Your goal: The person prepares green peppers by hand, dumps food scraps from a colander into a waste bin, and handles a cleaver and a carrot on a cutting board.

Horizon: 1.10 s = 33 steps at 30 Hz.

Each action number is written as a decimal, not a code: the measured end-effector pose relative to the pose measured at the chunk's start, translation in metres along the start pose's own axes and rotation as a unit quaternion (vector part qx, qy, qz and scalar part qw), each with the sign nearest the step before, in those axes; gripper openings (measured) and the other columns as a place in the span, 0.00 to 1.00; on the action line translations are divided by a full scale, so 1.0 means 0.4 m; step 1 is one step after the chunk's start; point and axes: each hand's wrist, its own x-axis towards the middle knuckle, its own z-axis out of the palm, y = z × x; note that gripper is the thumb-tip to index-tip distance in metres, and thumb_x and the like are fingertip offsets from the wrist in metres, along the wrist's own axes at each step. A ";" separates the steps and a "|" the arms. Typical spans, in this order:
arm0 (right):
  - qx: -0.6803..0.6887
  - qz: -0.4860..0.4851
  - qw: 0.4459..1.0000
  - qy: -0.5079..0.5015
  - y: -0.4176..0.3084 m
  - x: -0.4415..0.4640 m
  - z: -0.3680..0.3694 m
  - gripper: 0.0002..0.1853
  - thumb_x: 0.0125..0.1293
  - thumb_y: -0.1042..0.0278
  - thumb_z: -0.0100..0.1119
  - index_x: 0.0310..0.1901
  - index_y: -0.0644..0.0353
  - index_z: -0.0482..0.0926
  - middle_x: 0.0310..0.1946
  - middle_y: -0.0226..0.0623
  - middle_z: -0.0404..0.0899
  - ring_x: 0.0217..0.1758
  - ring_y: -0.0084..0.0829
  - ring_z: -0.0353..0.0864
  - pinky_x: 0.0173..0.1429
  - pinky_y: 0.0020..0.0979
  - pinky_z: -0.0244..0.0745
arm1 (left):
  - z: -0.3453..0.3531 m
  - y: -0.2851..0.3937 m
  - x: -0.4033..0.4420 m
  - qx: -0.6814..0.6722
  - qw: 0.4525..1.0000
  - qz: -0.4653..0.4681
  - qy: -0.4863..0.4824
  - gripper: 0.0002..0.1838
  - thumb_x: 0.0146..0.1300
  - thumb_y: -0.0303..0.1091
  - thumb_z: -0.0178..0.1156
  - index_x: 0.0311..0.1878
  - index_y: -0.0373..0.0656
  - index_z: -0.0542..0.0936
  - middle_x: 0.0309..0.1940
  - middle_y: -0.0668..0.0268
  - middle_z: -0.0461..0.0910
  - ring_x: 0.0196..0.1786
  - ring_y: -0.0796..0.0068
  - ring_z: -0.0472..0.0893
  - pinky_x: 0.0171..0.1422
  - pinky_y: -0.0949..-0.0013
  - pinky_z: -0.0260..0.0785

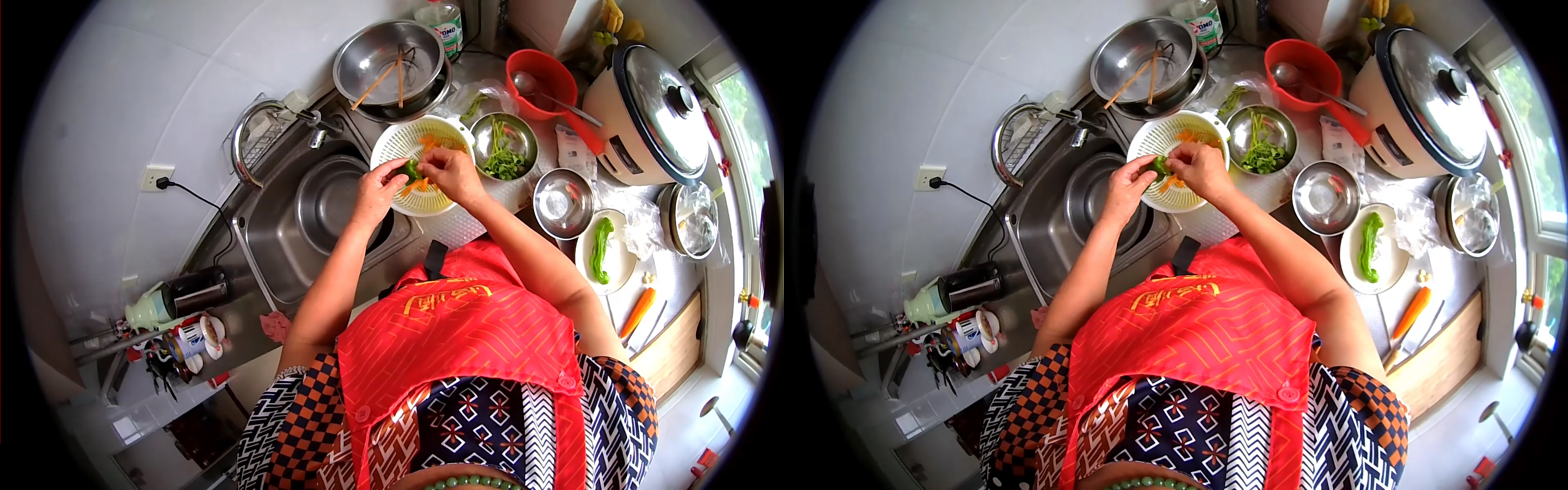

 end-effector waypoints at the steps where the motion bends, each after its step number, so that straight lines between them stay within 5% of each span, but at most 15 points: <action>1: 0.023 0.022 0.999 0.001 0.011 0.008 0.005 0.10 0.62 0.65 0.63 0.38 0.63 0.83 0.29 0.39 0.84 0.30 0.26 0.84 0.37 0.27 0.77 | 0.005 -0.005 0.005 -0.031 0.999 -0.017 0.018 0.16 0.67 0.27 0.57 0.57 0.36 0.76 0.47 0.67 0.80 0.46 0.80 0.78 0.54 0.75 0.70; 6: 0.161 0.068 0.984 0.042 0.016 0.012 0.010 0.09 0.62 0.69 0.61 0.42 0.62 0.82 0.33 0.42 0.84 0.30 0.30 0.84 0.37 0.28 0.78 | 0.006 0.009 0.017 -0.279 0.946 -0.145 0.084 0.15 0.70 0.32 0.53 0.57 0.39 0.73 0.46 0.65 0.81 0.41 0.73 0.80 0.44 0.71 0.73; 9: -0.040 -0.071 0.994 0.078 0.014 -0.005 0.027 0.08 0.60 0.70 0.62 0.41 0.60 0.84 0.34 0.42 0.84 0.32 0.36 0.84 0.39 0.31 0.78 | -0.011 0.016 0.024 -0.328 0.927 -0.161 0.079 0.15 0.71 0.37 0.52 0.57 0.43 0.72 0.47 0.62 0.80 0.42 0.67 0.80 0.41 0.67 0.73; 13: -0.137 -0.271 0.940 0.159 0.000 -0.004 0.041 0.08 0.57 0.68 0.65 0.37 0.60 0.84 0.33 0.42 0.84 0.32 0.37 0.83 0.39 0.33 0.78 | -0.015 0.016 0.023 -0.367 0.916 -0.149 0.067 0.15 0.71 0.38 0.52 0.57 0.44 0.72 0.50 0.61 0.79 0.45 0.64 0.80 0.43 0.64 0.73; 17: -0.008 -0.027 1.000 0.006 -0.072 -0.037 0.055 0.13 0.53 0.63 0.70 0.37 0.61 0.84 0.31 0.43 0.84 0.31 0.33 0.85 0.38 0.33 0.79 | 0.003 0.018 0.022 -0.365 0.919 -0.097 0.110 0.16 0.71 0.37 0.53 0.58 0.42 0.71 0.50 0.61 0.79 0.47 0.64 0.79 0.47 0.65 0.72; 23: -0.046 -0.007 0.998 0.049 0.001 -0.037 0.119 0.15 0.53 0.65 0.68 0.40 0.63 0.81 0.33 0.45 0.83 0.37 0.38 0.85 0.43 0.35 0.79 | 0.040 0.020 0.015 -0.343 0.924 -0.091 0.143 0.19 0.69 0.29 0.54 0.62 0.37 0.68 0.52 0.60 0.76 0.53 0.69 0.77 0.58 0.67 0.69; 27: 0.145 0.105 0.984 -0.009 0.036 -0.034 0.131 0.08 0.59 0.70 0.63 0.38 0.65 0.80 0.25 0.32 0.81 0.24 0.21 0.79 0.30 0.26 0.74 | 0.051 0.037 -0.003 -0.272 0.952 -0.085 0.109 0.28 0.67 0.21 0.49 0.70 0.30 0.58 0.61 0.55 0.69 0.58 0.69 0.73 0.63 0.69 0.65; 31: 0.230 0.219 0.948 -0.023 0.028 -0.051 0.140 0.03 0.60 0.71 0.62 0.35 0.59 0.80 0.23 0.29 0.78 0.23 0.21 0.78 0.23 0.24 0.68 | 0.070 0.082 -0.032 -0.297 0.945 -0.104 0.089 0.34 0.58 0.15 0.45 0.71 0.28 0.54 0.65 0.53 0.66 0.63 0.68 0.70 0.66 0.68 0.61; 33: 0.269 0.249 0.930 -0.039 0.036 -0.055 0.150 0.03 0.61 0.70 0.61 0.33 0.58 0.78 0.23 0.28 0.76 0.22 0.21 0.76 0.22 0.24 0.66 | 0.061 0.067 -0.036 -0.302 0.945 -0.115 0.055 0.34 0.53 0.15 0.43 0.68 0.30 0.60 0.60 0.56 0.70 0.57 0.67 0.73 0.62 0.67 0.64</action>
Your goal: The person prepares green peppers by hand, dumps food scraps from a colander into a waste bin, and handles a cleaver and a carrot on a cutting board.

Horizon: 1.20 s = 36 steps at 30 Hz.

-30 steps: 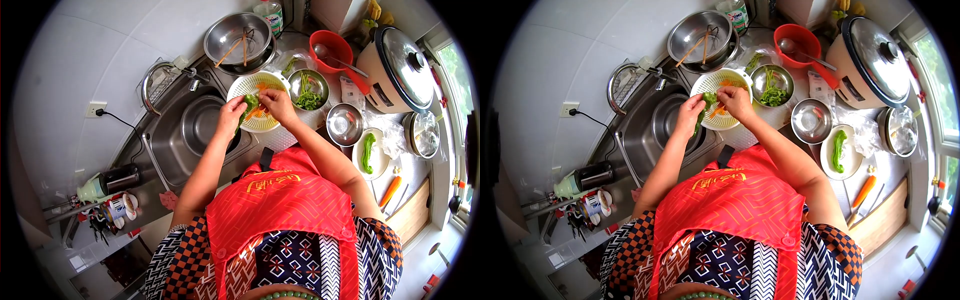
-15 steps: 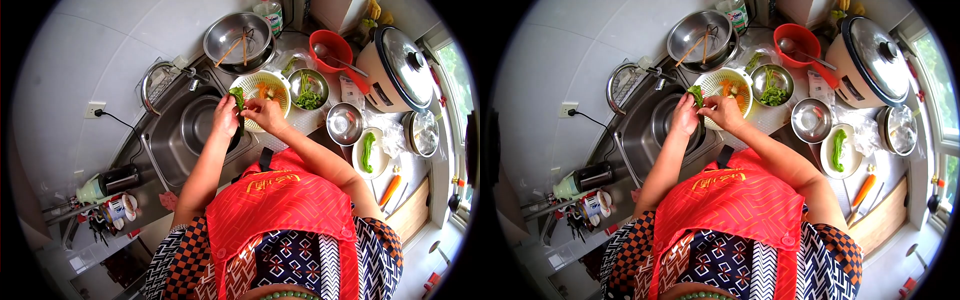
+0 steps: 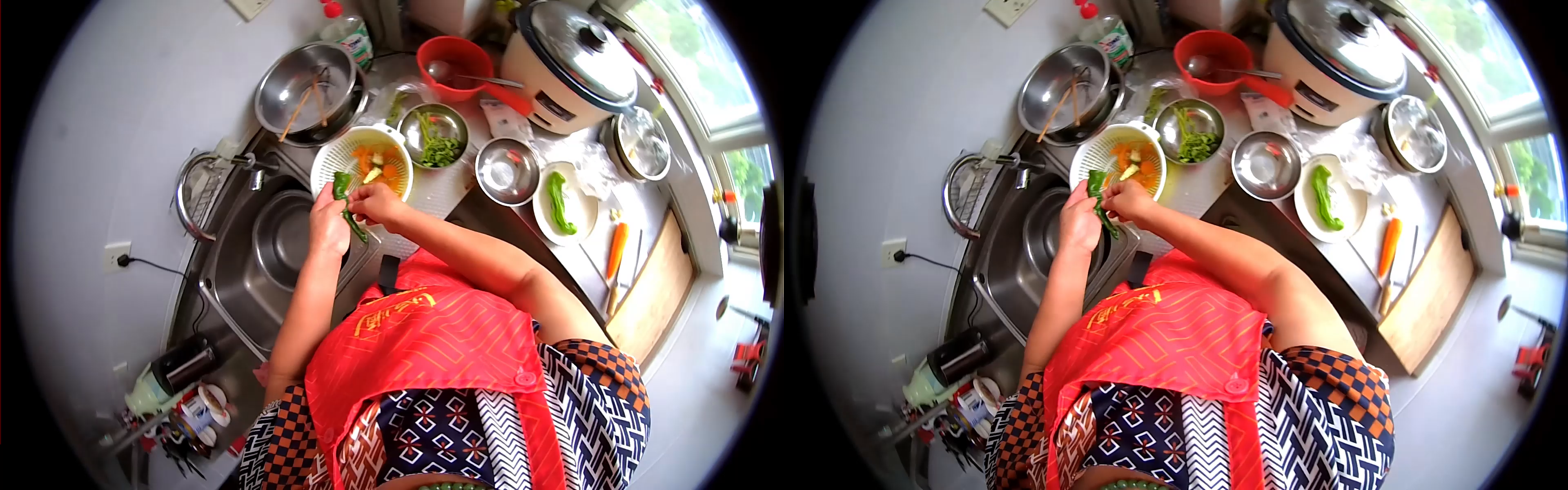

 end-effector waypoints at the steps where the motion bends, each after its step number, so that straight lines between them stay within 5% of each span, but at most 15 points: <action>1: -0.006 -0.008 1.000 -0.006 -0.007 0.004 -0.001 0.04 0.61 0.70 0.62 0.33 0.58 0.78 0.23 0.27 0.76 0.22 0.21 0.76 0.22 0.24 0.66 | 0.010 0.014 -0.007 0.005 1.000 -0.011 -0.013 0.33 0.52 0.15 0.42 0.66 0.31 0.62 0.57 0.57 0.72 0.55 0.67 0.74 0.61 0.67 0.65; 9: -0.043 -0.137 0.979 0.146 -0.012 -0.136 -0.055 0.07 0.58 0.72 0.62 0.38 0.62 0.81 0.25 0.27 0.78 0.25 0.18 0.74 0.26 0.22 0.68 | 0.098 -0.036 -0.039 -0.009 0.993 0.022 -0.119 0.35 0.52 0.14 0.42 0.69 0.29 0.58 0.65 0.55 0.66 0.68 0.66 0.66 0.73 0.66 0.54; 15: -0.080 -0.191 0.926 0.316 0.036 -0.362 -0.274 0.12 0.58 0.70 0.60 0.41 0.67 0.81 0.30 0.32 0.83 0.32 0.21 0.78 0.38 0.24 0.73 | 0.321 -0.140 -0.107 -0.007 0.964 -0.158 -0.215 0.41 0.48 0.14 0.44 0.71 0.34 0.51 0.61 0.61 0.67 0.59 0.73 0.70 0.63 0.72 0.62; 17: -0.097 -0.178 0.913 0.354 0.035 -0.465 -0.350 0.12 0.58 0.70 0.60 0.42 0.66 0.81 0.30 0.30 0.81 0.32 0.20 0.77 0.38 0.23 0.72 | 0.373 -0.235 -0.080 -0.004 0.915 -0.217 -0.339 0.45 0.52 0.14 0.46 0.75 0.41 0.46 0.63 0.57 0.65 0.63 0.69 0.68 0.64 0.68 0.63; 19: -0.128 -0.162 0.884 0.420 0.048 -0.541 -0.424 0.11 0.57 0.70 0.60 0.40 0.66 0.82 0.30 0.30 0.81 0.32 0.20 0.77 0.38 0.23 0.72 | 0.452 -0.321 -0.092 0.039 0.903 -0.229 -0.361 0.41 0.51 0.15 0.47 0.73 0.39 0.51 0.58 0.61 0.68 0.54 0.74 0.72 0.54 0.72 0.67; 21: -0.169 -0.158 0.851 0.472 0.091 -0.582 -0.526 0.11 0.57 0.70 0.58 0.40 0.66 0.82 0.27 0.32 0.81 0.31 0.22 0.78 0.37 0.25 0.73 | 0.532 -0.422 -0.119 0.049 0.924 -0.220 -0.310 0.39 0.51 0.14 0.46 0.70 0.38 0.54 0.54 0.62 0.69 0.47 0.77 0.72 0.47 0.73 0.67; 25: -0.251 -0.127 0.788 0.547 0.102 -0.639 -0.621 0.11 0.55 0.70 0.60 0.39 0.66 0.82 0.30 0.40 0.84 0.31 0.27 0.82 0.41 0.30 0.76 | 0.625 -0.522 -0.130 0.104 0.873 -0.323 -0.351 0.39 0.51 0.14 0.45 0.71 0.39 0.55 0.54 0.63 0.68 0.45 0.76 0.70 0.45 0.72 0.65; 27: -0.317 -0.111 0.767 0.547 0.103 -0.647 -0.646 0.11 0.54 0.70 0.60 0.38 0.66 0.82 0.29 0.43 0.84 0.31 0.31 0.83 0.42 0.32 0.77 | 0.642 -0.564 -0.137 0.100 0.870 -0.326 -0.356 0.31 0.52 0.15 0.45 0.63 0.42 0.65 0.46 0.66 0.70 0.44 0.76 0.70 0.45 0.72 0.65; 31: -0.357 -0.083 0.780 0.508 0.142 -0.628 -0.704 0.12 0.54 0.70 0.60 0.39 0.67 0.82 0.28 0.46 0.83 0.31 0.38 0.84 0.43 0.34 0.77 | 0.646 -0.618 -0.116 0.138 0.877 -0.348 -0.301 0.23 0.55 0.18 0.45 0.56 0.41 0.67 0.47 0.67 0.70 0.43 0.74 0.71 0.53 0.67 0.64; 36: -0.383 -0.166 0.761 0.497 0.111 -0.624 -0.697 0.13 0.58 0.70 0.65 0.43 0.65 0.81 0.28 0.43 0.83 0.31 0.33 0.83 0.39 0.31 0.76 | 0.615 -0.542 -0.117 0.117 0.879 -0.374 -0.272 0.26 0.57 0.17 0.47 0.61 0.41 0.67 0.52 0.67 0.71 0.47 0.78 0.73 0.54 0.67 0.66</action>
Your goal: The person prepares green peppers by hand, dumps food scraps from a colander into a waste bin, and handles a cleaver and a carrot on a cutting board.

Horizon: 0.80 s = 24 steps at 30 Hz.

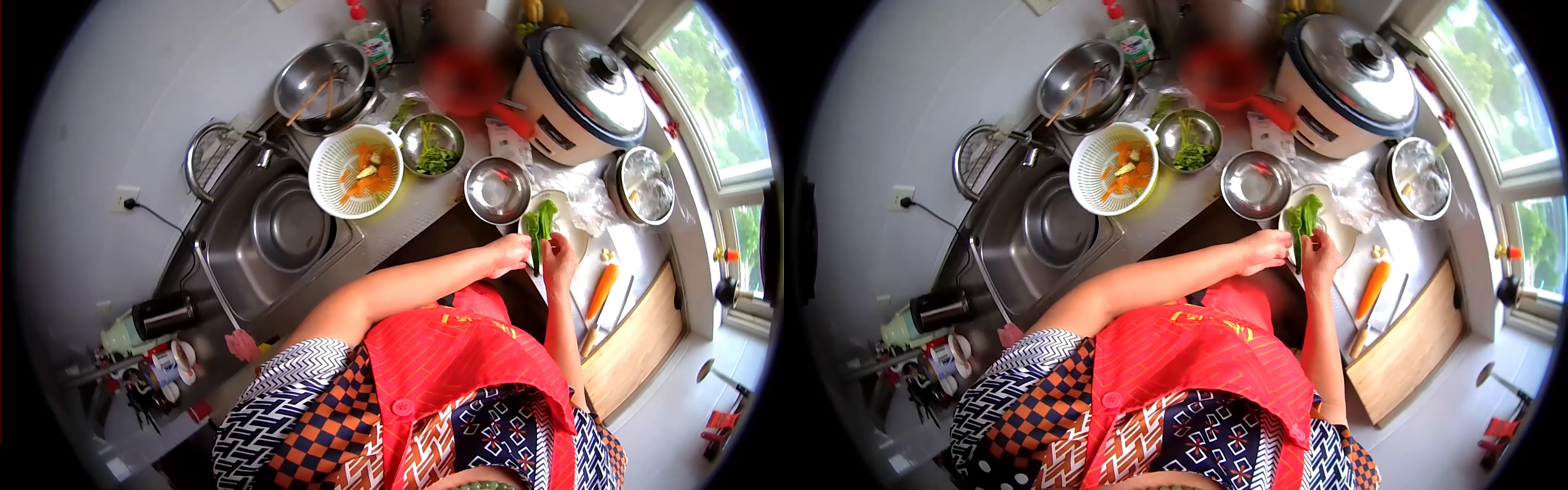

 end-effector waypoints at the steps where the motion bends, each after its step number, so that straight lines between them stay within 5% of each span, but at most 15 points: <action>1: 0.022 -0.016 1.000 -0.007 -0.023 0.007 0.006 0.12 0.59 0.70 0.64 0.43 0.65 0.81 0.28 0.42 0.83 0.30 0.32 0.83 0.39 0.30 0.76 | -0.022 0.004 -0.012 -0.007 0.999 0.030 -0.033 0.26 0.57 0.17 0.48 0.61 0.41 0.68 0.52 0.67 0.72 0.48 0.79 0.73 0.53 0.69 0.66; 3: 0.067 -0.048 0.996 -0.025 -0.092 0.007 0.033 0.10 0.60 0.71 0.63 0.42 0.65 0.81 0.28 0.39 0.83 0.30 0.28 0.82 0.38 0.28 0.76 | -0.081 0.007 -0.045 -0.021 0.991 0.093 -0.097 0.26 0.58 0.18 0.48 0.61 0.42 0.69 0.53 0.68 0.73 0.49 0.81 0.74 0.52 0.72 0.67; 4: 0.117 -0.003 0.990 -0.072 -0.161 0.002 0.043 0.09 0.62 0.72 0.62 0.43 0.65 0.81 0.29 0.37 0.83 0.31 0.23 0.81 0.39 0.26 0.76 | -0.082 0.047 -0.114 -0.009 0.990 0.129 -0.061 0.23 0.58 0.18 0.49 0.59 0.43 0.72 0.51 0.68 0.75 0.50 0.82 0.74 0.50 0.76 0.68; 8: 0.149 -0.125 0.972 -0.132 -0.365 -0.018 0.157 0.08 0.61 0.73 0.61 0.42 0.62 0.81 0.29 0.37 0.83 0.32 0.22 0.81 0.40 0.26 0.76 | -0.187 0.081 -0.248 0.033 0.948 0.308 0.065 0.19 0.59 0.20 0.49 0.55 0.37 0.74 0.46 0.66 0.77 0.50 0.76 0.75 0.57 0.72 0.68; 11: 0.204 -0.170 0.948 -0.173 -0.486 -0.032 0.252 0.08 0.63 0.74 0.59 0.43 0.63 0.80 0.32 0.35 0.83 0.35 0.22 0.81 0.42 0.25 0.75 | -0.262 0.096 -0.386 0.186 0.856 0.413 0.250 0.22 0.59 0.21 0.51 0.59 0.31 0.71 0.52 0.58 0.78 0.52 0.72 0.77 0.58 0.69 0.69; 13: 0.268 -0.213 0.919 -0.198 -0.551 -0.039 0.327 0.09 0.62 0.77 0.58 0.44 0.63 0.79 0.34 0.37 0.83 0.36 0.26 0.82 0.43 0.26 0.76 | -0.329 0.080 -0.424 0.271 0.760 0.490 0.330 0.27 0.57 0.19 0.51 0.63 0.31 0.66 0.54 0.49 0.76 0.53 0.57 0.78 0.58 0.63 0.70; 15: 0.193 -0.306 0.916 -0.175 -0.615 -0.051 0.394 0.10 0.61 0.78 0.58 0.44 0.63 0.80 0.35 0.41 0.83 0.34 0.33 0.83 0.42 0.28 0.76 | -0.400 0.065 -0.453 0.347 0.646 0.551 0.399 0.29 0.54 0.17 0.52 0.63 0.31 0.65 0.54 0.45 0.74 0.53 0.49 0.77 0.59 0.60 0.70; 16: 0.133 -0.347 0.907 -0.198 -0.659 -0.060 0.412 0.10 0.60 0.78 0.58 0.44 0.63 0.80 0.38 0.46 0.82 0.35 0.38 0.83 0.42 0.31 0.77 | -0.441 0.061 -0.461 0.387 0.638 0.518 0.419 0.32 0.50 0.16 0.52 0.63 0.32 0.64 0.53 0.42 0.72 0.55 0.41 0.73 0.60 0.55 0.69; 17: 0.078 -0.386 0.893 -0.218 -0.637 -0.045 0.472 0.10 0.60 0.78 0.58 0.44 0.63 0.81 0.40 0.47 0.82 0.36 0.39 0.84 0.42 0.33 0.78 | -0.490 0.054 -0.476 0.385 0.705 0.446 0.395 0.31 0.47 0.15 0.55 0.60 0.32 0.66 0.55 0.43 0.71 0.58 0.43 0.72 0.63 0.55 0.67; 20: 0.100 -0.362 0.900 -0.223 -0.684 -0.080 0.499 0.11 0.59 0.78 0.58 0.43 0.63 0.82 0.37 0.46 0.83 0.36 0.38 0.85 0.40 0.33 0.79 | -0.600 0.038 -0.526 0.405 0.605 0.494 0.476 0.30 0.46 0.14 0.58 0.58 0.33 0.69 0.57 0.46 0.70 0.62 0.47 0.70 0.65 0.58 0.66; 24: 0.070 -0.373 0.879 -0.288 -0.671 -0.127 0.574 0.06 0.58 0.75 0.62 0.37 0.64 0.82 0.35 0.46 0.83 0.38 0.44 0.83 0.44 0.36 0.77 | -0.709 -0.001 -0.501 0.325 0.578 0.489 0.566 0.37 0.46 0.18 0.64 0.63 0.39 0.63 0.55 0.51 0.66 0.56 0.49 0.70 0.63 0.58 0.65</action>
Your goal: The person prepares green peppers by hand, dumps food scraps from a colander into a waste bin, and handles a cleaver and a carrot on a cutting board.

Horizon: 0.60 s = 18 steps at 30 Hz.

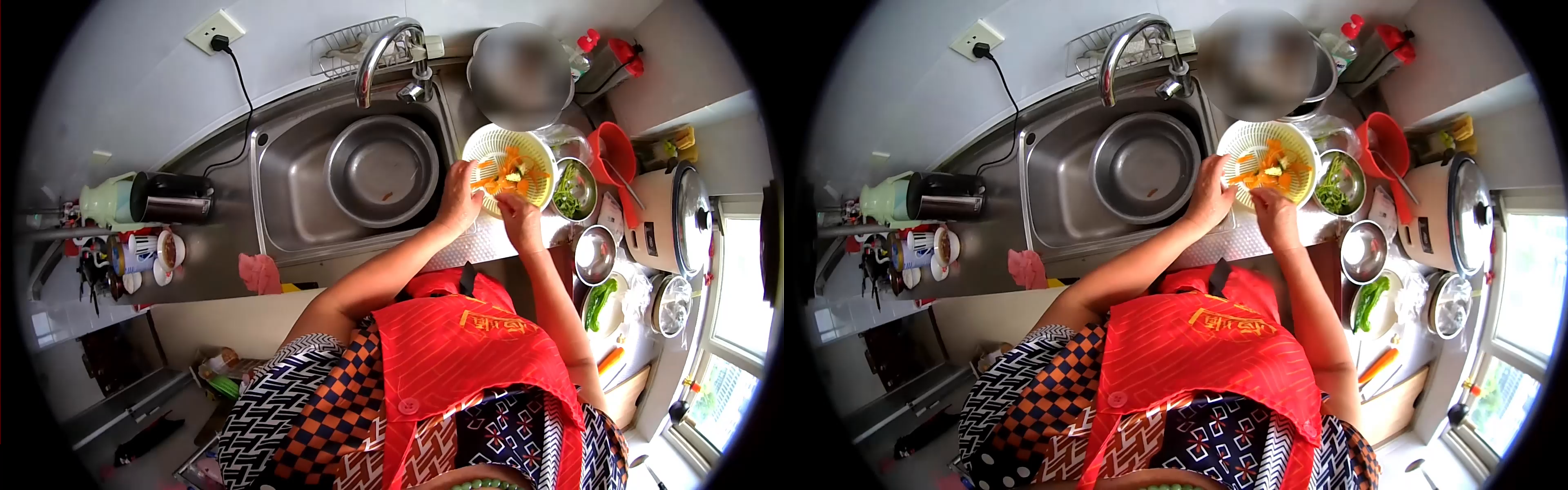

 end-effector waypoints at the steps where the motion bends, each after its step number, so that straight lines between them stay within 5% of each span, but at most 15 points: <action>1: -0.005 0.003 1.000 -0.008 -0.001 -0.001 0.025 0.06 0.58 0.75 0.61 0.37 0.64 0.82 0.34 0.46 0.82 0.38 0.45 0.82 0.45 0.37 0.77 | -0.002 0.007 0.011 0.004 1.000 -0.016 0.024 0.39 0.46 0.19 0.65 0.64 0.40 0.62 0.56 0.50 0.65 0.57 0.49 0.68 0.64 0.57 0.63; 7: -0.034 -0.004 0.998 -0.050 -0.007 0.001 0.071 0.06 0.60 0.73 0.59 0.37 0.64 0.81 0.34 0.47 0.82 0.38 0.47 0.81 0.45 0.39 0.76 | 0.043 -0.023 0.035 -0.015 0.984 -0.171 0.057 0.43 0.46 0.25 0.68 0.66 0.41 0.58 0.58 0.46 0.61 0.62 0.45 0.61 0.68 0.52 0.55; 10: -0.037 -0.006 0.997 -0.074 -0.015 0.008 0.066 0.05 0.61 0.72 0.58 0.36 0.64 0.81 0.32 0.47 0.81 0.37 0.47 0.80 0.43 0.40 0.75 | 0.051 -0.055 0.039 -0.189 0.930 -0.311 -0.051 0.31 0.49 0.22 0.63 0.59 0.36 0.67 0.49 0.50 0.75 0.52 0.54 0.76 0.57 0.59 0.70; 13: -0.030 -0.009 0.996 -0.086 -0.024 0.018 0.058 0.06 0.61 0.73 0.58 0.36 0.66 0.81 0.31 0.48 0.81 0.36 0.47 0.82 0.42 0.38 0.75 | 0.051 -0.054 0.039 -0.261 0.891 -0.365 -0.071 0.27 0.55 0.18 0.55 0.61 0.40 0.66 0.48 0.56 0.77 0.30 0.74 0.81 0.15 0.74 0.70; 18: -0.002 -0.019 0.991 -0.135 -0.028 0.016 0.056 0.05 0.61 0.72 0.56 0.33 0.63 0.80 0.30 0.47 0.80 0.35 0.47 0.80 0.41 0.40 0.75 | 0.038 -0.039 0.002 -0.240 0.892 -0.381 -0.050 0.27 0.57 0.18 0.50 0.62 0.42 0.65 0.48 0.55 0.77 0.33 0.69 0.82 0.24 0.71 0.76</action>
